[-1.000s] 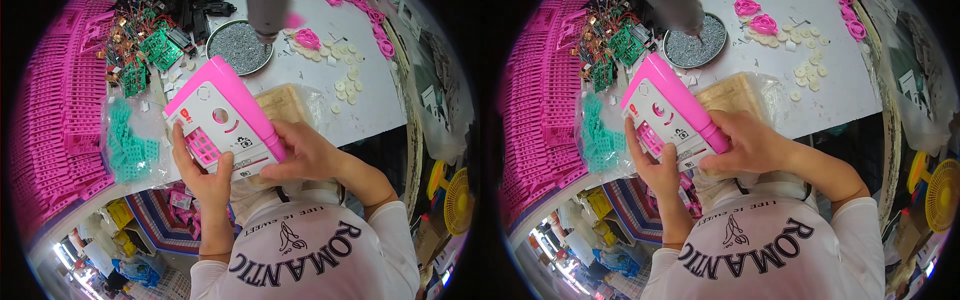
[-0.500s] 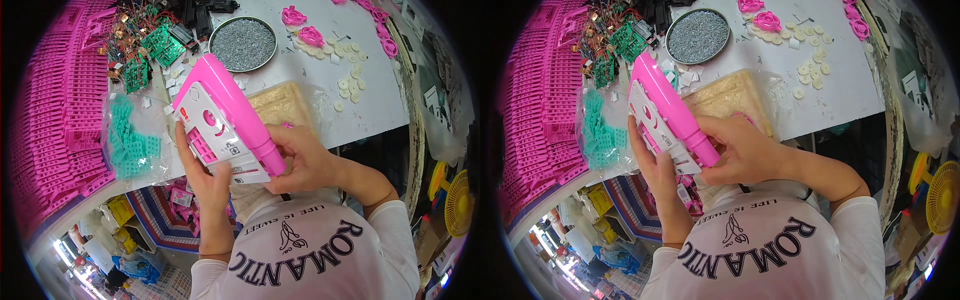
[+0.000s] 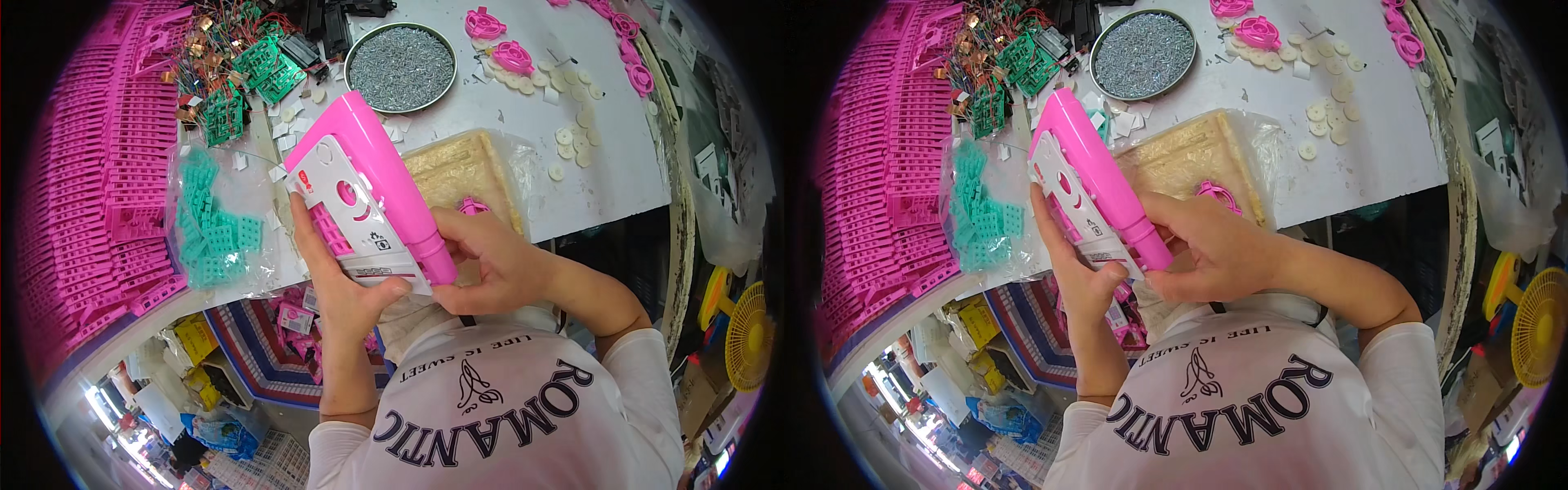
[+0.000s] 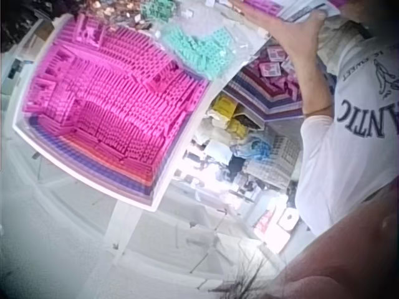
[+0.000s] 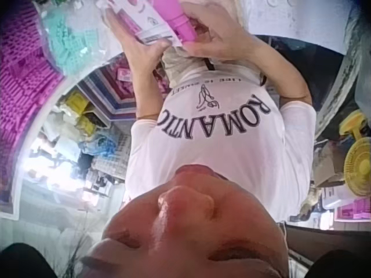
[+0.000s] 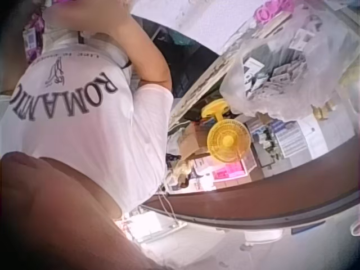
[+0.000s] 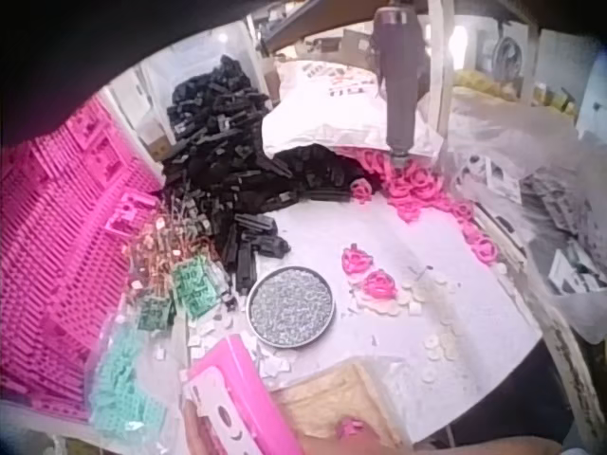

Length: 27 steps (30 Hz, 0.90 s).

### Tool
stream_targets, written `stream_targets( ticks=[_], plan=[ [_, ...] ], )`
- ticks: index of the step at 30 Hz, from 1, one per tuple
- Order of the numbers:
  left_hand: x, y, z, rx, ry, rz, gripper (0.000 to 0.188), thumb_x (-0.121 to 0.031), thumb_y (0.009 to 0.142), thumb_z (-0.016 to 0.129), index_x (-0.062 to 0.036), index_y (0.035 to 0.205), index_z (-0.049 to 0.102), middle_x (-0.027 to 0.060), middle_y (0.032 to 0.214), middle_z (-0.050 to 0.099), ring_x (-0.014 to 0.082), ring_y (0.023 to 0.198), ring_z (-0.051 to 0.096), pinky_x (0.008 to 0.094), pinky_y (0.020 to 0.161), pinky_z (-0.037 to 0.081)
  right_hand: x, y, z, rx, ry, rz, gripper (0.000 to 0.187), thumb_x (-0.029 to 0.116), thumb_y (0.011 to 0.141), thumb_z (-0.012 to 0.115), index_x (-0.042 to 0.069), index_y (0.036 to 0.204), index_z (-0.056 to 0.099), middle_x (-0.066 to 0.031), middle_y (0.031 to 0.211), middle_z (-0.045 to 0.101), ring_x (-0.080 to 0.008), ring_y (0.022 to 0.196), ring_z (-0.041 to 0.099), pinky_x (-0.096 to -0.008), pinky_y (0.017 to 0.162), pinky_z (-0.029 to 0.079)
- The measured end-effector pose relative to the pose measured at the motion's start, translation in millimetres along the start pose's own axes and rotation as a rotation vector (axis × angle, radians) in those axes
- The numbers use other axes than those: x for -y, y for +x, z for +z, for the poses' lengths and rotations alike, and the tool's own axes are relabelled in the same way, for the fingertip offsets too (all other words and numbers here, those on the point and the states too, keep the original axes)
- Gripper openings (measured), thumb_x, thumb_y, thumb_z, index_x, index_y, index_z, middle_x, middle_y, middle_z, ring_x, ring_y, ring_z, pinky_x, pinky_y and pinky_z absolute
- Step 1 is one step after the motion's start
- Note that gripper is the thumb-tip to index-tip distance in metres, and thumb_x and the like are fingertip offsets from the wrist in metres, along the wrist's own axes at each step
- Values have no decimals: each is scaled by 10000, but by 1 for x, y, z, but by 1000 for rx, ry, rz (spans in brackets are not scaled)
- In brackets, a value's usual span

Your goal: Assemble components into toy calculator housings and seal them using a glue gun.

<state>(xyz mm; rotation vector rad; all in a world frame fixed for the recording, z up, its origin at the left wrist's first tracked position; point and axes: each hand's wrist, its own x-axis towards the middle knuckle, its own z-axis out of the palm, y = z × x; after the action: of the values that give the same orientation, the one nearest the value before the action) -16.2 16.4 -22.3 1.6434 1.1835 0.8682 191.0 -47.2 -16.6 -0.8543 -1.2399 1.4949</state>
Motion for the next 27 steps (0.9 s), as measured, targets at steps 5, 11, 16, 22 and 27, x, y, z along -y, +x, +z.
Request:
stream_targets(
  ticks=[5,11,16,22,27],
  plan=[
    [3,1,-9,49,21,21,1621,-795,472,855,57,1591,48,259,1576,228,373,1475,274,477,1194,254,11,2,6,-17,-146,52,608,100,798,696,-6,1361,493,-98,954,623,-169,817,622,-312,751,517],
    [-5,-4,-14,-15,85,85,1573,-735,517,883,48,1594,45,236,1581,221,358,1470,278,475,1195,250,0,-1,16,-67,-134,43,515,54,788,687,0,1273,522,-54,871,533,-132,748,543,-286,701,473],
    [-13,-13,-15,-43,109,38,1601,-743,482,884,39,1598,42,230,1569,237,352,1453,298,471,1191,261,-12,1,28,-170,-95,-84,516,160,818,717,20,1262,494,-120,856,603,-228,675,619,-352,624,495],
    [-7,-13,-18,-49,130,60,1640,-752,446,883,39,1595,21,227,1574,212,358,1463,264,483,1199,236,-3,2,26,-88,-186,-45,518,167,843,710,5,1271,468,-157,904,601,-293,716,646,-376,633,491],
    [0,-7,-18,-13,164,66,1662,-760,435,882,36,1594,-5,232,1586,191,360,1471,250,485,1203,231,-11,3,25,-130,-232,-127,477,165,857,703,9,1248,479,-151,836,584,-311,691,634,-385,622,489]
  ],
)
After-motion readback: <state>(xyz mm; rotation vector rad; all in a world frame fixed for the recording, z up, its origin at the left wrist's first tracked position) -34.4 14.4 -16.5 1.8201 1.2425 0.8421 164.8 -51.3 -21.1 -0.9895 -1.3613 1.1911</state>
